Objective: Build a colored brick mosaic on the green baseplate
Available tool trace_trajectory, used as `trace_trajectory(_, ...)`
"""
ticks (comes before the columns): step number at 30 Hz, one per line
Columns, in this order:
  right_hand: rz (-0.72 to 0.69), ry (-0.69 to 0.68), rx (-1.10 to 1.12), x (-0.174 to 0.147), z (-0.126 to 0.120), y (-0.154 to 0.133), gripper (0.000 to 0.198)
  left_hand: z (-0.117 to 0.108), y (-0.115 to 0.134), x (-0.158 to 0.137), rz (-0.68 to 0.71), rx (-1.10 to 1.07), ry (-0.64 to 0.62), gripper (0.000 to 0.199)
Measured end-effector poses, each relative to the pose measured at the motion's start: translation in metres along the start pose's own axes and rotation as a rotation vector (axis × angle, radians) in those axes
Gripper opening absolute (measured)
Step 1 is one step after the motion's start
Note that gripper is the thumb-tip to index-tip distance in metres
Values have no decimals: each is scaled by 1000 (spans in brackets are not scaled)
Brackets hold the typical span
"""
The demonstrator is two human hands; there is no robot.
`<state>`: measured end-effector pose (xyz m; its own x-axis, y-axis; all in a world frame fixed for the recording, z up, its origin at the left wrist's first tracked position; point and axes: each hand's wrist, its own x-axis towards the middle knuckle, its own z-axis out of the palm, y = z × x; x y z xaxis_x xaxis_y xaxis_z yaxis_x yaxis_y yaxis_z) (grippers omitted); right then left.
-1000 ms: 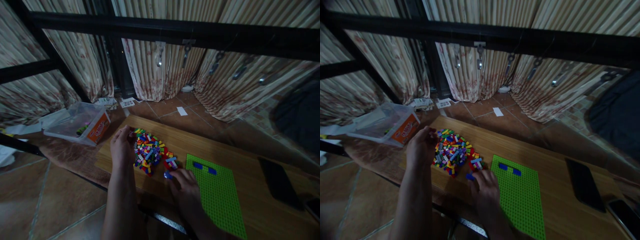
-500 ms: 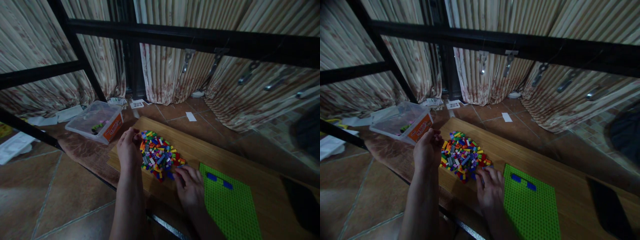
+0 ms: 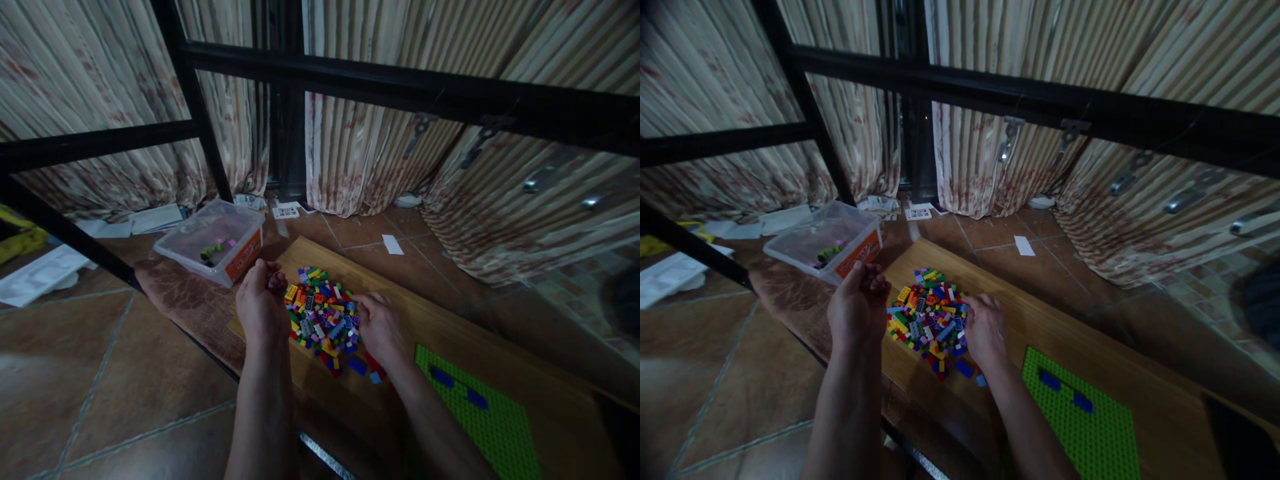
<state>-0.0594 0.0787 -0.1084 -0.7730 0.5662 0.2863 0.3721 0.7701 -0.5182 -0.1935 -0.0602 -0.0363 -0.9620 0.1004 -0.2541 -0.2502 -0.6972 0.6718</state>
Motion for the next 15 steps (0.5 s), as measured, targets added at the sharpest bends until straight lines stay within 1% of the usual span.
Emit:
trace_trajectory(3,59,-12,14,7,-1,8,29,-1,3,1,3,-15,15,15)
trace_trajectory(6,36,-43,64,17,1,2,26,-2,4,1,16,-30,48,13)
trace_trajectory(8,-21,-80,92,25,6,-12,25,-3,5,1,23,-42,73,13)
trace_trajectory(11,-147,-150,95,37,20,-39,24,-3,6,2,32,-62,99,12)
trace_trajectory(13,-229,-198,58,43,31,-55,24,-4,7,2,40,-77,102,11)
trace_trajectory(15,-276,-241,4,47,43,-68,27,-4,8,2,40,-79,95,10)
